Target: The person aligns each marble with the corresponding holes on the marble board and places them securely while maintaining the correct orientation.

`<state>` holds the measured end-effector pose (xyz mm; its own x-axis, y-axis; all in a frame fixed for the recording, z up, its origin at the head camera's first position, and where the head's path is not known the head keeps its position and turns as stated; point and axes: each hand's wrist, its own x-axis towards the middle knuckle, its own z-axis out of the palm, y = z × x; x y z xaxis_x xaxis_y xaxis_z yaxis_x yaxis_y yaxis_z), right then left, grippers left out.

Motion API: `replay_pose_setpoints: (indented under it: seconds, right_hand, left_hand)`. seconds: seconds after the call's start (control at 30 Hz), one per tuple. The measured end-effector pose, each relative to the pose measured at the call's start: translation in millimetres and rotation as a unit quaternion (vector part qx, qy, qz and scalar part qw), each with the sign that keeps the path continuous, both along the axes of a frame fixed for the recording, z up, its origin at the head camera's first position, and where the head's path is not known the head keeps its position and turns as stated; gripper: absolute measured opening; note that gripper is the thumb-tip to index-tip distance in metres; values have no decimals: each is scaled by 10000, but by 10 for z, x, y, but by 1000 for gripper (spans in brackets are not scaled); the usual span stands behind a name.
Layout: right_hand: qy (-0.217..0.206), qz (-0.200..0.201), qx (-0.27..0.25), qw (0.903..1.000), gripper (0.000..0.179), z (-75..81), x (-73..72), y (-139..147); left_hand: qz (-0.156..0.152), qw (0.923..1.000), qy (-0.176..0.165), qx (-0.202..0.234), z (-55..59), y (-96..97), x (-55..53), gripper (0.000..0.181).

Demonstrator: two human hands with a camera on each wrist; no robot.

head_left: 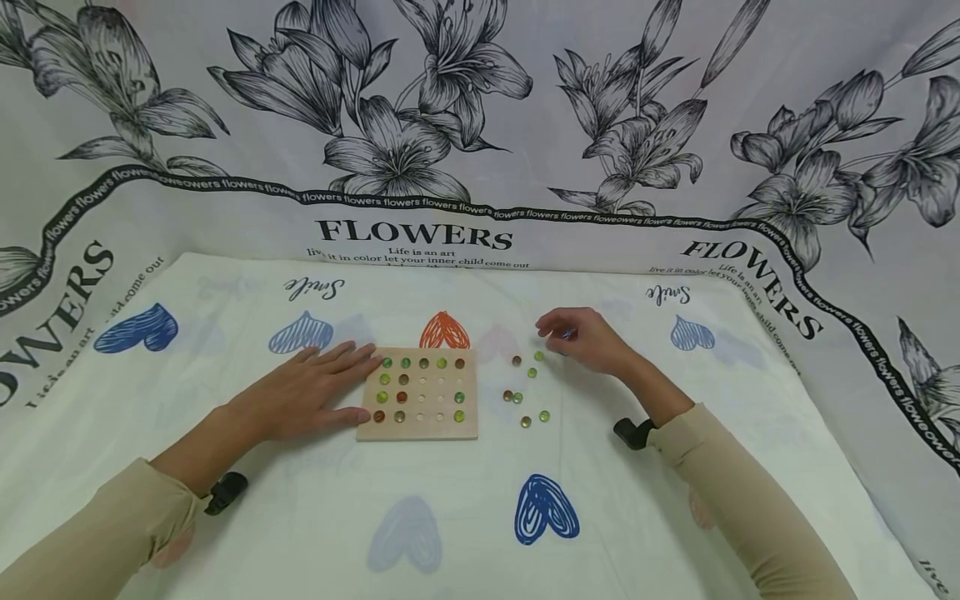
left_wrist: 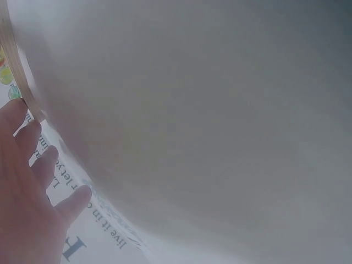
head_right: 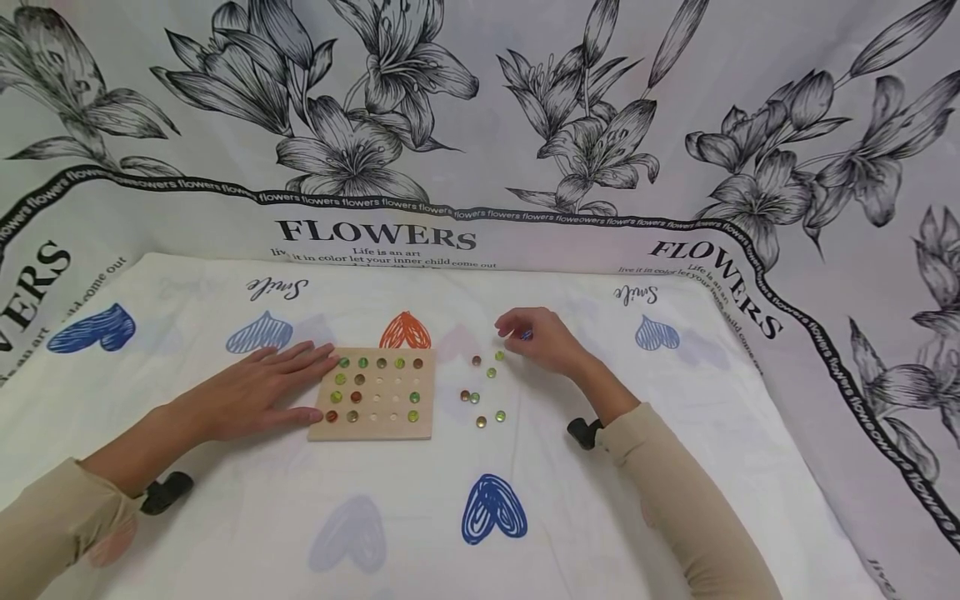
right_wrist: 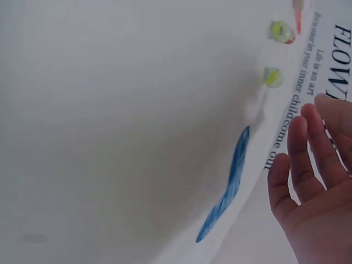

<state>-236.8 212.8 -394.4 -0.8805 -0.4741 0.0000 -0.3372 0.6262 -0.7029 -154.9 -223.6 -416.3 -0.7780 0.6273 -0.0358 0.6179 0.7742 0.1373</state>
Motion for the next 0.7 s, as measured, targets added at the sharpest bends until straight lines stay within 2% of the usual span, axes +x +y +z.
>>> replay_pose_setpoints:
  seconds: [0.2, 0.7]
  right_hand:
    - [-70, 224, 15, 9997, 26, -74, 10, -5]
    - [52, 327, 288, 9990, 27, -192, 15, -28]
  left_hand:
    - [0, 10000, 7, -12, -15, -2, -12, 78]
    - [4, 10000, -2, -29, 0, 14, -8, 78]
